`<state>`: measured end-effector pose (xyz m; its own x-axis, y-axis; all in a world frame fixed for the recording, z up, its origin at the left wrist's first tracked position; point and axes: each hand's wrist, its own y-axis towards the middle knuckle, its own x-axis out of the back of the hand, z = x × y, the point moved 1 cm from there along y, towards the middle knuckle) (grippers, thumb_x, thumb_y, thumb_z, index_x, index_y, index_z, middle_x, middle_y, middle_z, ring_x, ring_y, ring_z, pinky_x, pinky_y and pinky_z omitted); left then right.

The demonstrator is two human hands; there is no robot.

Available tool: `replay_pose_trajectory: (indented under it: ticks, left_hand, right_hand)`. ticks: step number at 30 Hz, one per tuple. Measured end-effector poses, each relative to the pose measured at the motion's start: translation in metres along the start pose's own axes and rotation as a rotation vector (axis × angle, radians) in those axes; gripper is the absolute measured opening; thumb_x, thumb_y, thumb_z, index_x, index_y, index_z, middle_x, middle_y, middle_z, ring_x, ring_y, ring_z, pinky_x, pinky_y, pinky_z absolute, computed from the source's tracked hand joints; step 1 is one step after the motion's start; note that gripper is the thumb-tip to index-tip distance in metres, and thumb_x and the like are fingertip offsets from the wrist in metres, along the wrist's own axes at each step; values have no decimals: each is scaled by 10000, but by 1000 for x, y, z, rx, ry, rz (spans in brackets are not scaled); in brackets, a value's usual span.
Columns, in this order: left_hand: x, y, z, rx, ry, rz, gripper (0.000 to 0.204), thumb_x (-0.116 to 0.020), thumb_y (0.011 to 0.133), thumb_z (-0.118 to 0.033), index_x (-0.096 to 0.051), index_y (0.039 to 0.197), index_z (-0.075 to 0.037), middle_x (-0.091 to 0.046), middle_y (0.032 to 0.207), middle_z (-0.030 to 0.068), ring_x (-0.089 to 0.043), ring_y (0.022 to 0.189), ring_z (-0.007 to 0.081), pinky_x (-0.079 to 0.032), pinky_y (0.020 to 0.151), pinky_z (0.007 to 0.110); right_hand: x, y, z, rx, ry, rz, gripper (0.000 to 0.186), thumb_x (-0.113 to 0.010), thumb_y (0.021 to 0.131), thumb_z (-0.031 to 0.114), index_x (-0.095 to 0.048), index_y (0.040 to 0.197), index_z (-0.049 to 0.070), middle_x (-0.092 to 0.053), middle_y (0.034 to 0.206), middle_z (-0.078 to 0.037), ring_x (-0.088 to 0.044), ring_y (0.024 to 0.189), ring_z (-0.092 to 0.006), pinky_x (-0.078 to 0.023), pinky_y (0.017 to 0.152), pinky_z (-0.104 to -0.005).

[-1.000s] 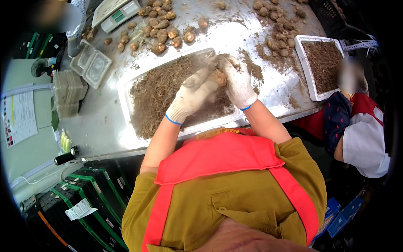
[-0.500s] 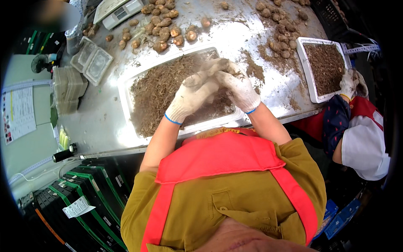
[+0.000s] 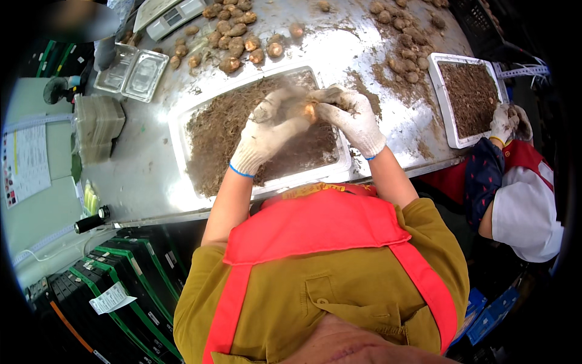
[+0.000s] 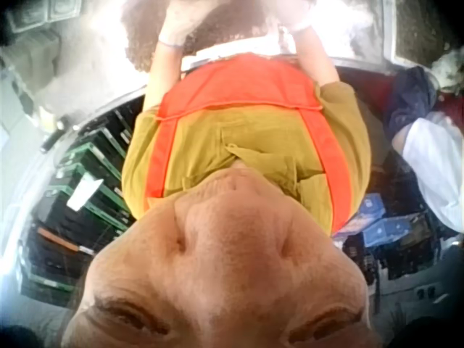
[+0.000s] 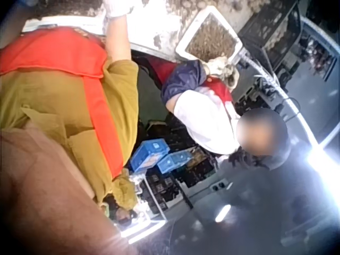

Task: The person cleans small root vegetables by hand, rubbing each one against a tray of loose soil-like material to remove dirt. The person handles the vegetables one at a time, rotating them to clean all sides, and places the cleaned items on the metal table. A second person works alongside at a separate station.

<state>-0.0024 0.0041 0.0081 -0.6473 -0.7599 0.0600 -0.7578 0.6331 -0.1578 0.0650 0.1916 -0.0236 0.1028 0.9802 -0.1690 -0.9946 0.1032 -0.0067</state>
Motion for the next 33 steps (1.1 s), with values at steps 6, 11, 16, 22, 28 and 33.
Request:
replay_pose_trajectory:
  ticks: [6, 11, 16, 22, 28, 33]
  left_hand:
    - [-1, -1, 0, 170, -226, -16, 323, -754, 828, -95, -605, 1105, -21, -662, 1074, 79, -621, 1028, 166, -518, 881, 307]
    - [2, -2, -2, 82, -161, 61, 451, -734, 768, 51, -585, 1192, 14, -632, 1187, 110, -627, 1034, 189, -559, 872, 316]
    - [10, -2, 7, 40, -252, -9, 550, -733, 726, 89, -583, 1250, 20, -627, 1217, 110, -617, 1091, 186, -539, 921, 307]
    - [10, 5, 1, -60, -62, -2, 644, -744, 727, 60, -531, 1333, 16, -609, 1228, 105, -611, 1104, 196, -531, 938, 295]
    - [-2, 4, 13, -117, -332, -115, 730, -803, 756, -50, -460, 1395, 39, -583, 1292, 124, -598, 1142, 211, -527, 944, 308]
    - [-11, -5, 27, -26, -306, -183, 667, -773, 829, -108, -457, 1390, 66, -577, 1325, 125, -566, 1177, 194, -462, 1015, 310]
  right_hand:
    - [-10, 2, 3, 429, -500, -179, 198, -658, 924, 175, -655, 829, 2, -710, 913, -126, -642, 724, -175, -497, 647, -314]
    - [6, 23, -32, 249, -957, -93, 394, -547, 988, 372, -655, 848, 19, -669, 789, -157, -621, 674, -237, -496, 623, -376]
    - [28, 19, -29, -130, -916, -29, 490, -506, 998, 467, -649, 831, 29, -632, 703, -155, -588, 634, -225, -482, 592, -385]
    - [12, 1, 3, -201, 214, 138, 475, -671, 942, 182, -522, 1324, -57, -685, 1070, -113, -692, 851, -170, -592, 715, -274]
    - [-23, -6, 0, -121, 456, -44, 495, -667, 946, 179, -505, 1369, -21, -659, 1194, -116, -675, 977, -161, -596, 750, -280]
    - [-34, -9, -9, -49, 140, -127, 366, -659, 947, 198, -605, 1249, -2, -690, 1095, -124, -667, 946, -160, -574, 694, -262]
